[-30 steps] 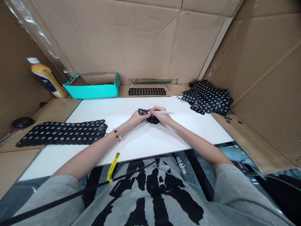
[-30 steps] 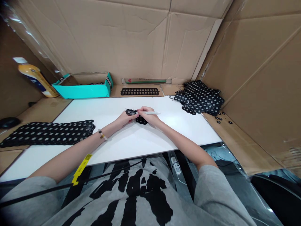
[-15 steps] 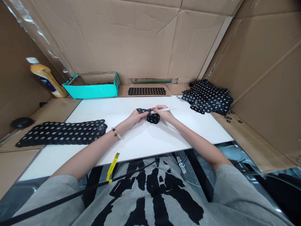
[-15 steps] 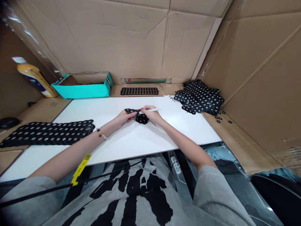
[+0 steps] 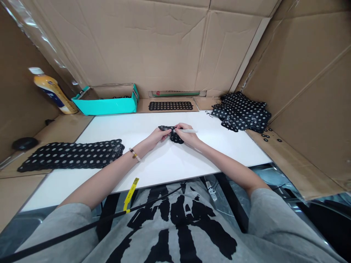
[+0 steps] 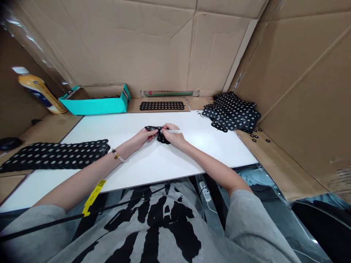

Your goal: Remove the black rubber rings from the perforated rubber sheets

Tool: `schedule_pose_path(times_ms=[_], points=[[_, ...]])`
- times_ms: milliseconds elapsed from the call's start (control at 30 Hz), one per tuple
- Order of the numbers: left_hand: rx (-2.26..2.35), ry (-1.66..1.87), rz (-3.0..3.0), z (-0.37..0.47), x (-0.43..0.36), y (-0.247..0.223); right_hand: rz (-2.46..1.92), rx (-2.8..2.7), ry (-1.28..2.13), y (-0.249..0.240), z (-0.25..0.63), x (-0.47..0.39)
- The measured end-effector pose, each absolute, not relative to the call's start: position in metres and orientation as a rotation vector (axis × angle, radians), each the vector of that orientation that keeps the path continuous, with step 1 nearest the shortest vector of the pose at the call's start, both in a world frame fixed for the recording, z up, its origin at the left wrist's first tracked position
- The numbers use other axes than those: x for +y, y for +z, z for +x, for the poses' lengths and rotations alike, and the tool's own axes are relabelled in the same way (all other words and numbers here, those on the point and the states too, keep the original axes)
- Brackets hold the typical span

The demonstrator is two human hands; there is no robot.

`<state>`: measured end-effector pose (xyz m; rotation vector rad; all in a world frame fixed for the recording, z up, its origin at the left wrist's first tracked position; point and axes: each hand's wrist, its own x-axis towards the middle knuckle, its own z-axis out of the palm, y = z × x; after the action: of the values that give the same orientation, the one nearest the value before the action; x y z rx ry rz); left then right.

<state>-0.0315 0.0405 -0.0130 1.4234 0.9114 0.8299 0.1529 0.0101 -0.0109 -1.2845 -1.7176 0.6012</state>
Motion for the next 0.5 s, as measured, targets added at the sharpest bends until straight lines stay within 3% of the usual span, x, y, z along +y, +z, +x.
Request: schedule_pose_path(times_ms=[233,500], points=[[0.971,0.839,1.579,-0.0273,0.0376,-0.0188,-1.179,-1.554,0.908,-0.0094,0.1558,0.0117],[0.958,0.809,1.508,-0.0292,0.0362,-0.0167,-1.121,-1.508,0.937,-0.0022,0.1549,0.0085]])
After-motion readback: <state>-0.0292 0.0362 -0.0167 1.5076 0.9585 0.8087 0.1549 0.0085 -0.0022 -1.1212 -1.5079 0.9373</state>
